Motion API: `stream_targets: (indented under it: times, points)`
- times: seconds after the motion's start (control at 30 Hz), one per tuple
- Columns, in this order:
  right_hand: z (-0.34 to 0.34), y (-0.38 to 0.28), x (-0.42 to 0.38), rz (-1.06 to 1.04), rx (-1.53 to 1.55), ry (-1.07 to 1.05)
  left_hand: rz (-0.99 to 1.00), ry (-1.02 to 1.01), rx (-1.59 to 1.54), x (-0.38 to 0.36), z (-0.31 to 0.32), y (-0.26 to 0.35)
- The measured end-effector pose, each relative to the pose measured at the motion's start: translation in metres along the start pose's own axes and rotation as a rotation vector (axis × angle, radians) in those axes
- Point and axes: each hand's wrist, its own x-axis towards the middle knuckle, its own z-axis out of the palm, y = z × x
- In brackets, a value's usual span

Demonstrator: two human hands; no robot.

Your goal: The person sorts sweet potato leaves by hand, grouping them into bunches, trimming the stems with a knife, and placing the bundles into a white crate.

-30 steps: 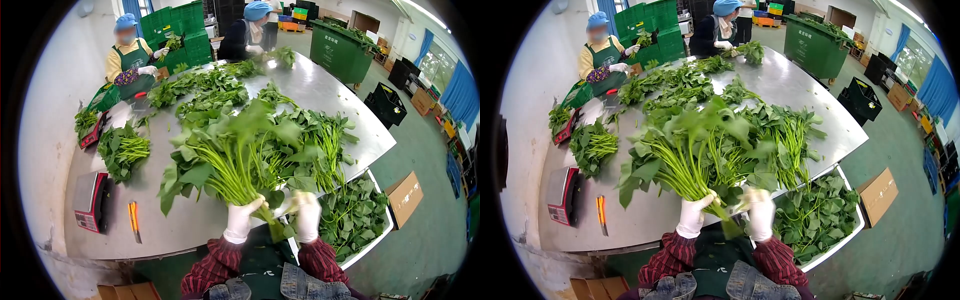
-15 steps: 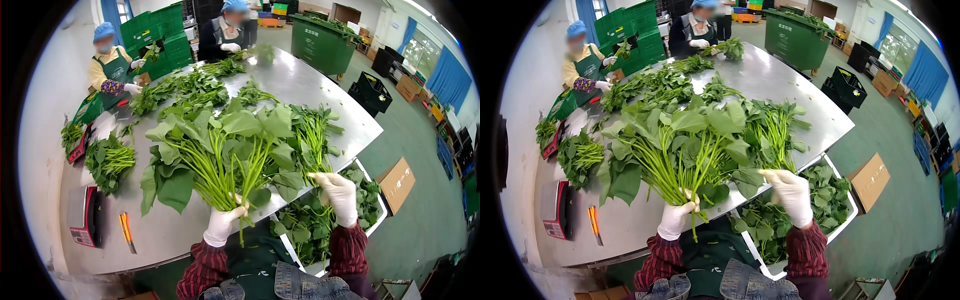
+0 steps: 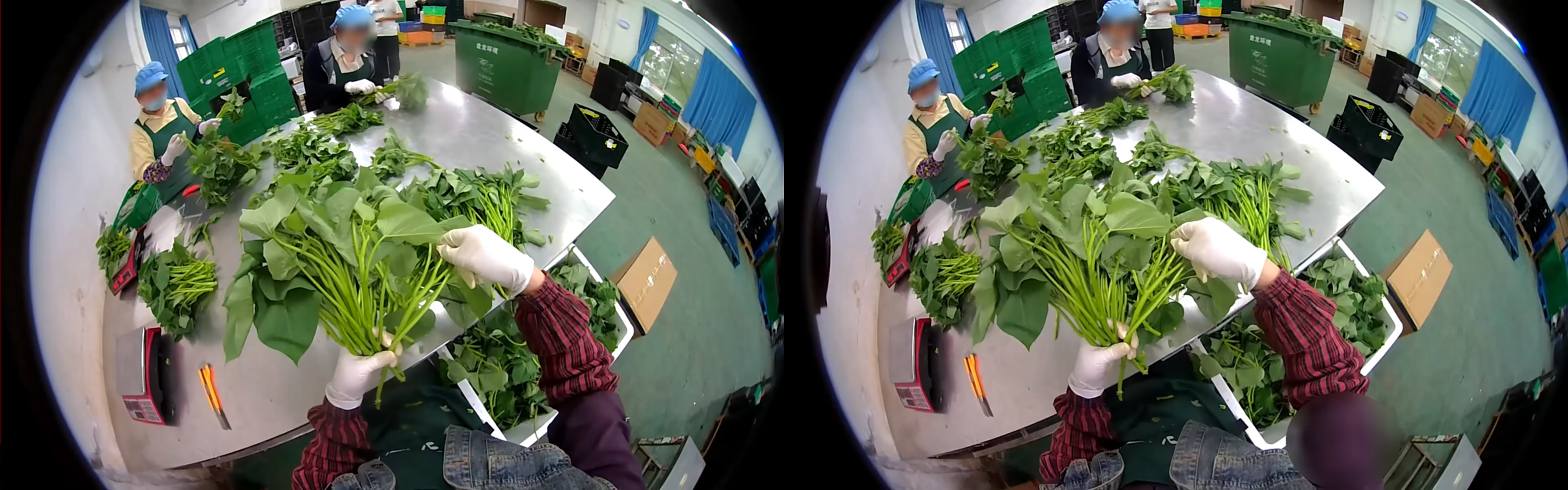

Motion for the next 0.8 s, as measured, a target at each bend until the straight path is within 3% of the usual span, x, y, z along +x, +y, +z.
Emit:
stream_targets:
  times: [0.07,0.27,0.4,0.5,0.6,0.67,0.73,0.8]
  points:
    - [-0.009,-0.002,-0.005,0.097,-0.026,-0.058,0.001,0.005,-0.039,0.001,0.001,0.001]
    - [-0.008,0.005,-0.019,0.044,0.1,-0.002,0.006,0.042,-0.095,0.004,-0.002,0.001]
    - [-0.003,0.012,-0.025,-0.107,-0.209,0.036,0.002,0.065,-0.14,0.005,-0.002,0.0]
    - [0.006,0.028,-0.023,-0.464,-0.639,0.308,-0.004,0.062,-0.128,0.006,-0.003,-0.001]
    - [0.017,0.032,-0.028,-0.439,-0.868,0.402,-0.074,0.073,-0.132,0.007,0.003,-0.005]
    - [0.022,0.037,-0.024,-0.526,-0.893,0.509,-0.071,0.074,-0.116,0.008,0.007,-0.007]
    - [0.013,0.04,-0.023,-0.483,-0.721,0.86,-0.087,0.042,-0.101,0.008,0.006,-0.01]
    - [-0.026,0.053,-0.024,-0.576,-0.621,1.19,-0.082,0.054,-0.081,0.006,0.005,-0.008]
